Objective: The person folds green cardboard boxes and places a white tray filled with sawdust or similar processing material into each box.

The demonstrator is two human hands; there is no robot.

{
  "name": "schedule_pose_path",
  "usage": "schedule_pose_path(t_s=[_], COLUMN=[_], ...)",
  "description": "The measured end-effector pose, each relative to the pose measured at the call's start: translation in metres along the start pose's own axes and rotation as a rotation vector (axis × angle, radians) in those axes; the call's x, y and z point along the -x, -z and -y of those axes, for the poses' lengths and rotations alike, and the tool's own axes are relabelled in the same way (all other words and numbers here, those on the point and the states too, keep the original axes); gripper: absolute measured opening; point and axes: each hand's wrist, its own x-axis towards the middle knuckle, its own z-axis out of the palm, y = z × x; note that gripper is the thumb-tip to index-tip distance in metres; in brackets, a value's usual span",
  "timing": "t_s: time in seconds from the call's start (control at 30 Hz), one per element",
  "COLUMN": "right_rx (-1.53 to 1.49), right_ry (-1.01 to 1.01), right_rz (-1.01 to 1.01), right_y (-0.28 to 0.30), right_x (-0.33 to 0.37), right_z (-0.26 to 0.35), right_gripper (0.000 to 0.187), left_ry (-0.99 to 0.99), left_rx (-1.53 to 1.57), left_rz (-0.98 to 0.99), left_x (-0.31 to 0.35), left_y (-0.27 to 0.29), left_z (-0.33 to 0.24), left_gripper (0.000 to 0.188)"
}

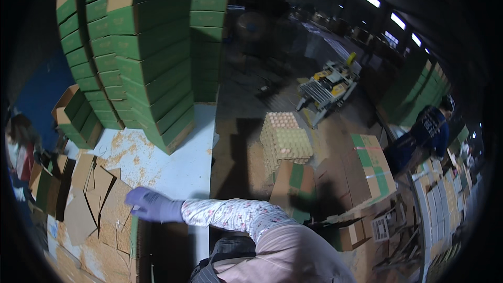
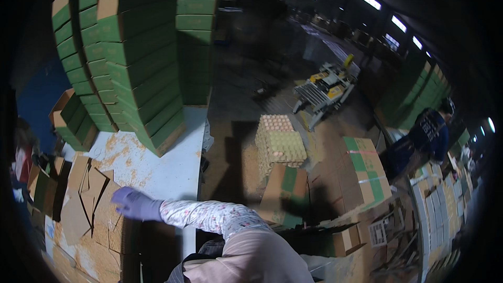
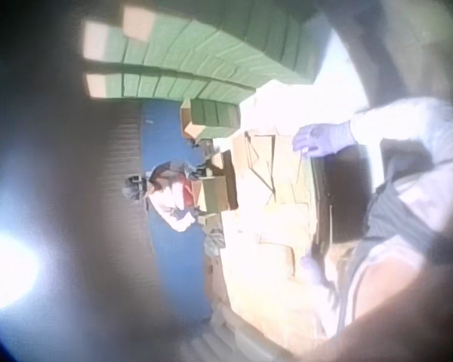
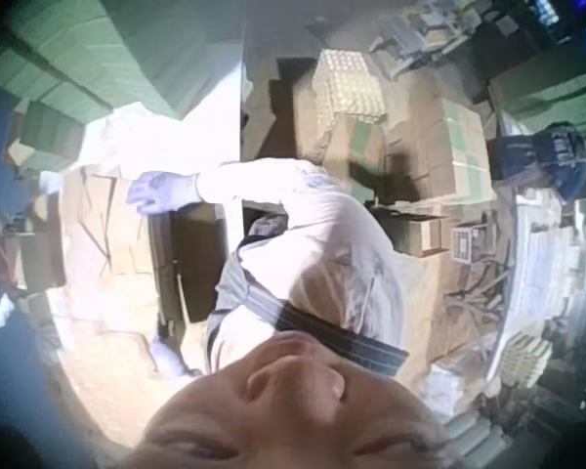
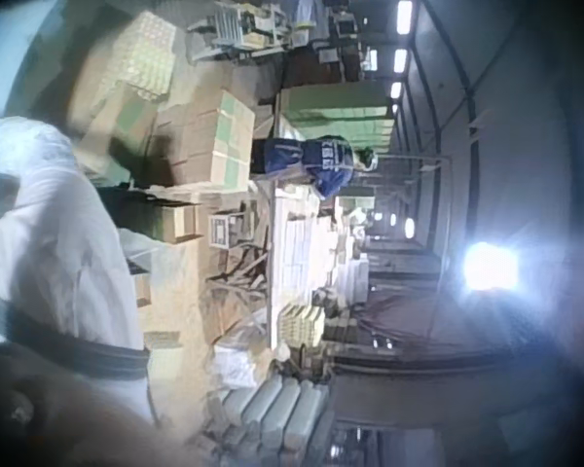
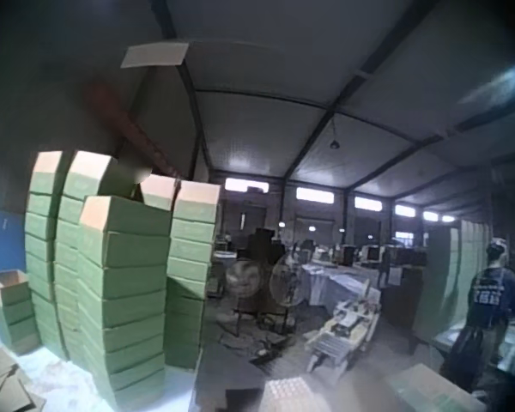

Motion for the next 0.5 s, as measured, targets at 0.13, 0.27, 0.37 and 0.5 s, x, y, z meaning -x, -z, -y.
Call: schedule_pose_path(t_s=[0.13, 0.27, 0.37, 0.5], right_rx=[0.155, 0.081, -0.022, -0.134], right_ry=[0.359, 0.432, 0.552, 0.401], right_rz=[-0.166, -0.164, -0.224, -0.326], right_y=[-0.054, -0.057, -0.052, -0.071], right_x=[0.014, 0.019, 0.039, 0.014], right_z=[-0.002, -0.001, 0.001, -0.001], right_gripper=[0.044, 0.035, 0.018, 0.012], left_ry=[-0.063, -0.027, 0.006, 0.003], left_rx=[-0.155, -0.25, -0.295, -0.297], left_rz=[-0.094, -0.14, -0.172, -0.199], left_x=[-0.033, -0.042, -0.045, -0.046], left_y=[-0.015, -0.018, -0.014, -0.017], left_z=[-0.001, 0.008, 0.016, 0.014], left_gripper=[0.069, 0.07, 0.07, 0.071])
